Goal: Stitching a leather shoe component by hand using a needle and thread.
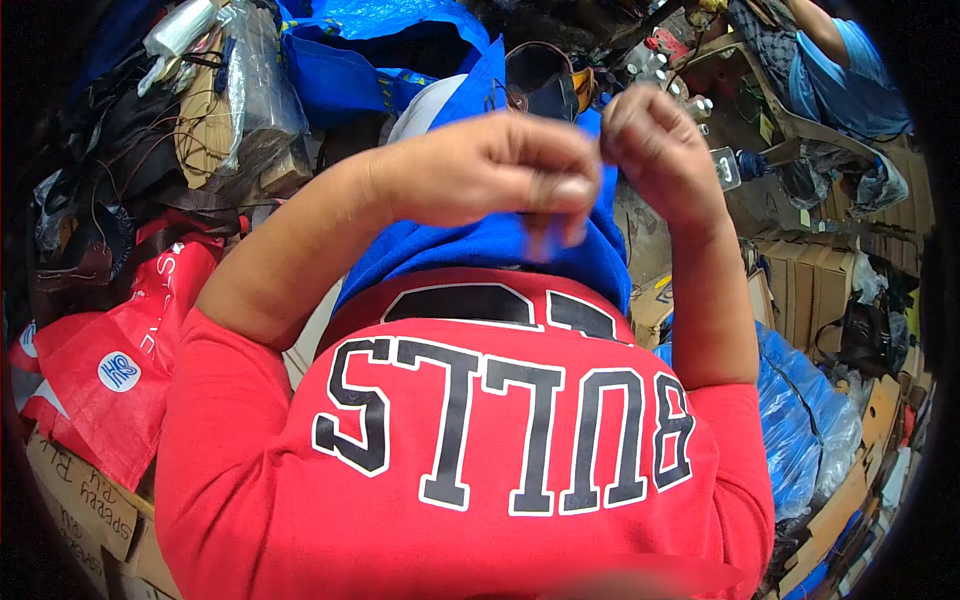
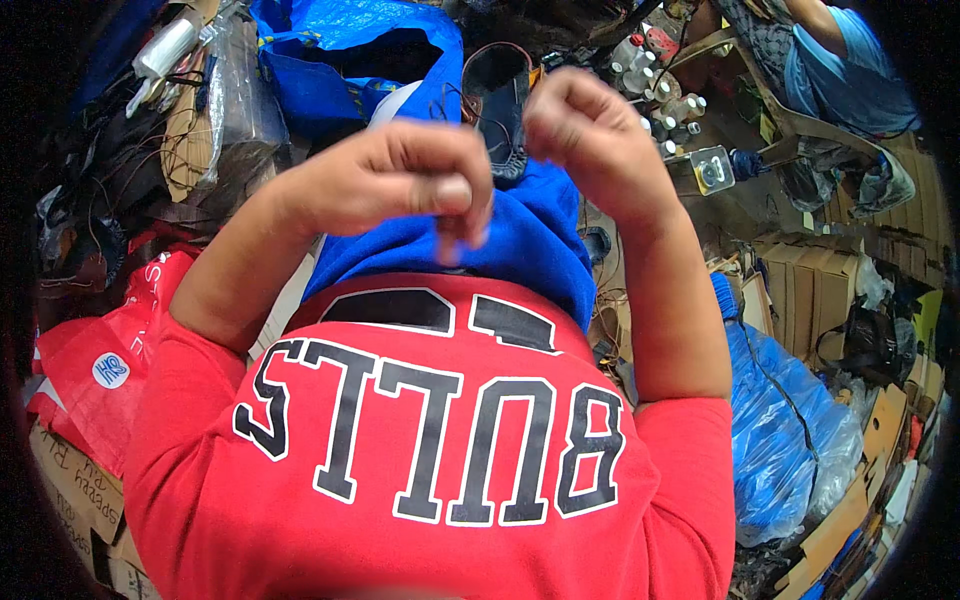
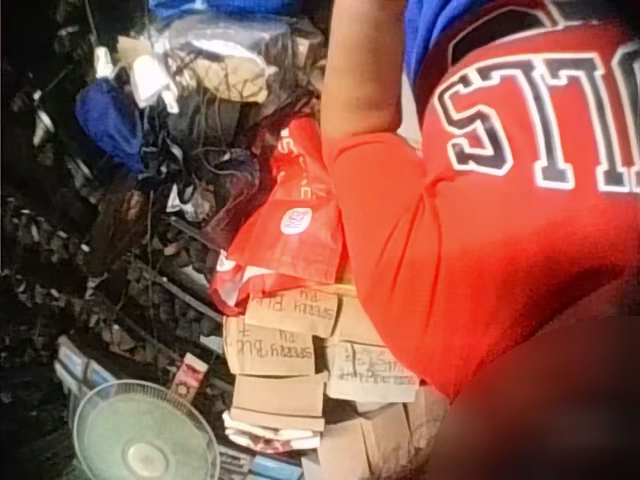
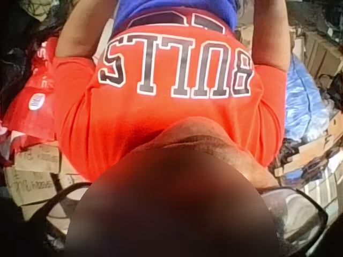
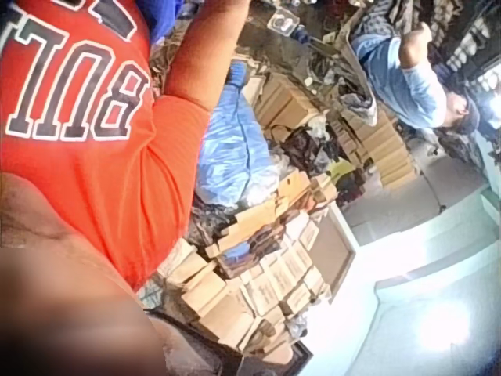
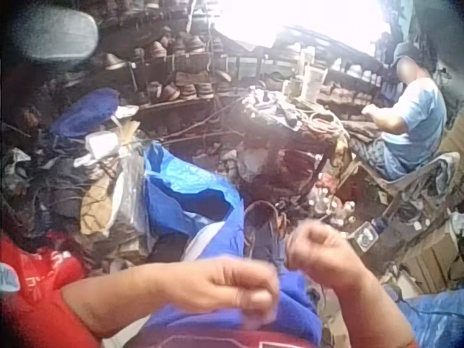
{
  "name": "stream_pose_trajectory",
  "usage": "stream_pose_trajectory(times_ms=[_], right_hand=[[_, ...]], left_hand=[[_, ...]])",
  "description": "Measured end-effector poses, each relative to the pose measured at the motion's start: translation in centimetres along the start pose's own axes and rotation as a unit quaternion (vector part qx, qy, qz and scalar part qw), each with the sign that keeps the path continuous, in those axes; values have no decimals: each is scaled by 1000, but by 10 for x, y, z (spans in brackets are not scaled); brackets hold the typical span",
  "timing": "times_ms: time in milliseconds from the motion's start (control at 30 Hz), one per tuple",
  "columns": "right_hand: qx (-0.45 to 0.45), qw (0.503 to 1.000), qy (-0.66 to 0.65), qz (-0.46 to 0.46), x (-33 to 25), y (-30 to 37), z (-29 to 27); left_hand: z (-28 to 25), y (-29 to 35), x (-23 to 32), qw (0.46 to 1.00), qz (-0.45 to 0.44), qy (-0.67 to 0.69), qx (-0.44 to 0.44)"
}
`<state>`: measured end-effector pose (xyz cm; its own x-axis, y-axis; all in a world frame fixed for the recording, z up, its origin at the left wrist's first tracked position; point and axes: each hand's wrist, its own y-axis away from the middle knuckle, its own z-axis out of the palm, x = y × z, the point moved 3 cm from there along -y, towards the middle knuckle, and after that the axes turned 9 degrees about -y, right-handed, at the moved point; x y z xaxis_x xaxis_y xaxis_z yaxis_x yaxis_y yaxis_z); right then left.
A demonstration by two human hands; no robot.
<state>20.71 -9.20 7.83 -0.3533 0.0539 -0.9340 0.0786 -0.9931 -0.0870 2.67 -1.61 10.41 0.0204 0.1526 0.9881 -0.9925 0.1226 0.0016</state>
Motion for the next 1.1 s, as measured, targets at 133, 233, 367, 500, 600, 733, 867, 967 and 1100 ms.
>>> stream_pose_trajectory(times_ms=[133,233,367,500,600,733,867,967,1100], right_hand=[[62,892,435,101,21,55,-34],[207,818,507,177,32,151,-124],[342,596,645,334,5,308,-223],[336,645,588,354,19,287,-204],[276,860,391,180,41,161,-140],[164,918,356,65,41,47,-71],[113,907,399,76,48,14,-64],[106,920,363,102,57,18,-77],[85,929,343,107,58,14,-72]], left_hand=[[-68,68,-39,841,-87,-472,251],[-139,171,8,710,27,-499,496],[-174,324,108,413,16,-558,719],[-154,234,67,376,-33,-588,715],[-119,84,-18,717,55,-511,471],[-56,-38,-65,777,85,-572,248],[-70,-71,-78,790,2,-582,191],[-74,-77,-71,799,-39,-583,140],[-85,-78,-91,853,-43,-510,99]])
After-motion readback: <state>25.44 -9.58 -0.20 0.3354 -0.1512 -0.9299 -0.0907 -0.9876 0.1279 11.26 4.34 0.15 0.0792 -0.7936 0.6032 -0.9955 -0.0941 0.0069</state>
